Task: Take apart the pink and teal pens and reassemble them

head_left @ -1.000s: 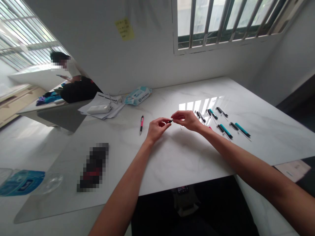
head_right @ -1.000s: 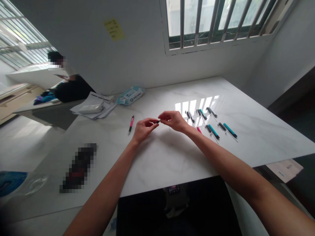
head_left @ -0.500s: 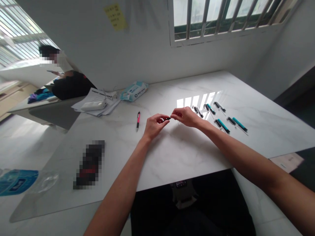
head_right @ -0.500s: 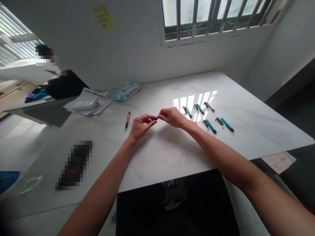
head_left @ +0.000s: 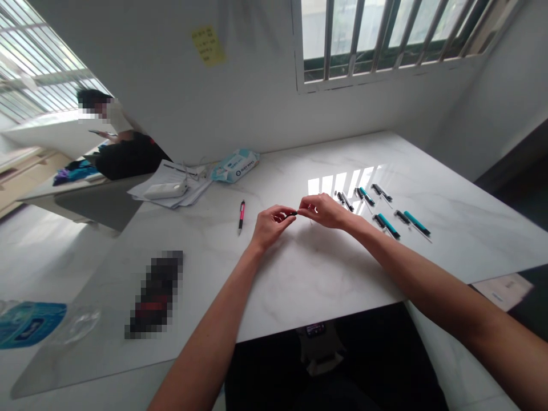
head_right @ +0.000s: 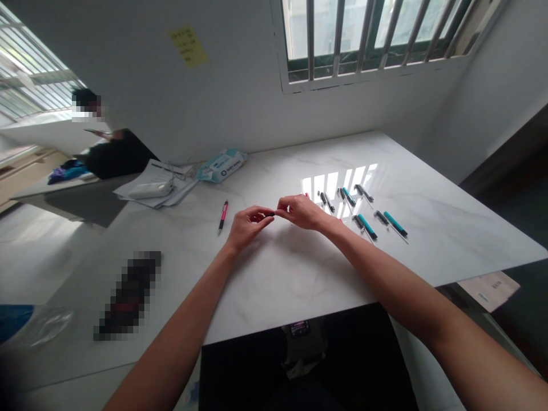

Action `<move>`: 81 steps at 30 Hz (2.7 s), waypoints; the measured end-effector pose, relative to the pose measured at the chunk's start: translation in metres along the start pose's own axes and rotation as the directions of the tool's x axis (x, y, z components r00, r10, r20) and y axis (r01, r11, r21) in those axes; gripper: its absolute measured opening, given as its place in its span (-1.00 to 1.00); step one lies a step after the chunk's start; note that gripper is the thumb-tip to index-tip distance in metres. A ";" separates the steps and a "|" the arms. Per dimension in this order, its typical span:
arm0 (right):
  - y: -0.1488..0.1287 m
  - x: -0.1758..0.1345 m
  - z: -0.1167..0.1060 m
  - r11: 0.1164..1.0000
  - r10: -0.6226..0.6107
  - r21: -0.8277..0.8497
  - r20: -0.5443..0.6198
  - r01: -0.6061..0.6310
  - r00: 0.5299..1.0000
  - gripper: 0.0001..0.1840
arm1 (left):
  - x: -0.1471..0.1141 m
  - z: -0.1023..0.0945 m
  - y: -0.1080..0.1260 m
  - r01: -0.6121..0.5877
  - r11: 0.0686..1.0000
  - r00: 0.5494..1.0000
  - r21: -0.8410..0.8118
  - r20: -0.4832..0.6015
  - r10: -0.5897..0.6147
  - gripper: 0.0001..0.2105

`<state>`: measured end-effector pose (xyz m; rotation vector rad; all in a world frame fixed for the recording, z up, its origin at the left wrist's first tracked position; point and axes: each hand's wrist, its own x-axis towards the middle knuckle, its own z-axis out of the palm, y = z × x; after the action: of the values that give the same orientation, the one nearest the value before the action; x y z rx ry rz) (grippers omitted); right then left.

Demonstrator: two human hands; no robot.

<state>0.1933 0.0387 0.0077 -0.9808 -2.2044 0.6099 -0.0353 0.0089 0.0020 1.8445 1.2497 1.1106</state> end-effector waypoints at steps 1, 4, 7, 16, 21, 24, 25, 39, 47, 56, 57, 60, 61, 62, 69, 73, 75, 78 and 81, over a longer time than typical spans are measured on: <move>-0.001 0.000 0.001 1.000 0.005 -0.005 -0.001 -0.005 1.000 -0.79 | 0.000 0.000 0.001 -0.004 1.000 1.000 -0.005 -0.002 0.004 -0.73; -0.005 0.000 0.004 0.999 0.026 0.020 0.009 -0.027 1.000 -0.74 | 0.001 0.000 0.001 0.009 0.996 1.000 -0.085 -0.015 -0.010 -0.71; -0.010 0.001 0.004 0.997 0.044 0.065 0.025 -0.046 0.999 -0.63 | 0.003 0.002 0.001 0.083 0.954 0.994 -0.287 -0.049 -0.102 -0.63; 0.036 -0.001 -0.032 0.975 -0.040 -0.221 -0.004 0.038 0.999 -0.11 | 0.005 -0.002 0.007 0.193 0.809 0.962 -0.555 -0.056 -0.268 -0.56; 0.049 -0.002 -0.019 0.965 0.034 -0.263 0.160 0.009 0.986 0.11 | 0.006 -0.002 0.005 0.269 0.811 0.937 -0.520 -0.053 -0.344 -0.52; 0.050 -0.001 -0.014 0.960 0.049 -0.282 0.175 0.002 0.983 0.04 | 0.005 -0.001 0.006 0.299 0.796 0.924 -0.527 -0.050 -0.380 -0.47; 0.051 0.000 -0.014 0.959 0.048 -0.284 0.173 0.003 0.984 0.01 | 0.005 -0.001 0.006 0.303 0.792 0.921 -0.531 -0.052 -0.387 -0.47; -0.018 0.000 0.003 0.940 -0.330 -0.082 0.025 0.330 0.944 -0.02 | 0.005 0.006 -0.005 0.299 0.808 0.939 -0.508 0.008 -0.343 -0.48; 0.017 0.005 0.001 0.960 -0.125 -0.259 -0.073 0.102 0.989 -0.51 | 0.007 0.001 -0.002 0.263 0.867 0.942 -0.422 -0.081 -0.325 -0.45; 0.023 0.013 0.009 0.967 0.036 -0.249 -0.066 -0.051 0.997 -0.91 | 0.007 0.000 0.000 0.222 0.876 0.956 -0.428 -0.079 -0.281 -0.41; 0.021 0.013 0.008 0.980 0.059 -0.184 -0.096 -0.075 0.994 -0.89 | 0.007 -0.001 0.000 0.217 0.876 0.958 -0.430 -0.077 -0.275 -0.41; 0.014 0.009 0.005 0.993 0.110 0.069 -0.153 -0.101 0.982 -0.87 | 0.006 -0.002 0.001 0.221 0.882 0.963 -0.416 -0.049 -0.264 -0.42; 0.013 0.007 0.004 0.985 0.117 0.144 -0.159 -0.094 0.980 -0.86 | 0.006 -0.002 0.001 0.225 0.889 0.964 -0.398 -0.041 -0.262 -0.42; 0.011 0.005 0.003 0.975 0.123 0.206 -0.164 -0.089 0.979 -0.83 | 0.006 -0.002 0.002 0.227 0.899 0.965 -0.376 -0.035 -0.259 -0.42; 0.005 0.005 0.002 0.924 0.141 0.378 -0.198 -0.057 0.970 -0.83 | 0.005 -0.001 0.004 0.198 0.952 0.976 -0.234 -0.040 -0.213 -0.45; 0.002 0.004 0.006 0.950 0.093 0.311 -0.185 -0.032 0.978 -0.77 | 0.003 0.000 0.006 0.195 0.965 0.980 -0.174 -0.010 -0.199 -0.50; 0.001 0.003 0.007 0.962 0.080 0.273 -0.194 -0.025 0.978 -0.71 | 0.002 0.001 0.008 0.187 0.969 0.982 -0.163 -0.003 -0.190 -0.52; 0.000 0.002 0.008 0.960 0.088 0.280 -0.189 -0.033 0.978 -0.69 | 0.001 0.001 0.009 0.180 0.970 0.983 -0.164 0.000 -0.182 -0.54; 0.001 0.001 0.008 0.937 0.119 0.346 -0.193 -0.046 0.974 -0.74 | 0.001 0.001 0.009 0.194 0.967 0.981 -0.163 0.003 -0.196 -0.55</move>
<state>0.1873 0.0394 0.0016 -0.9112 -1.8014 0.8518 -0.0303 0.0071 0.0096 1.5605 1.2780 1.0832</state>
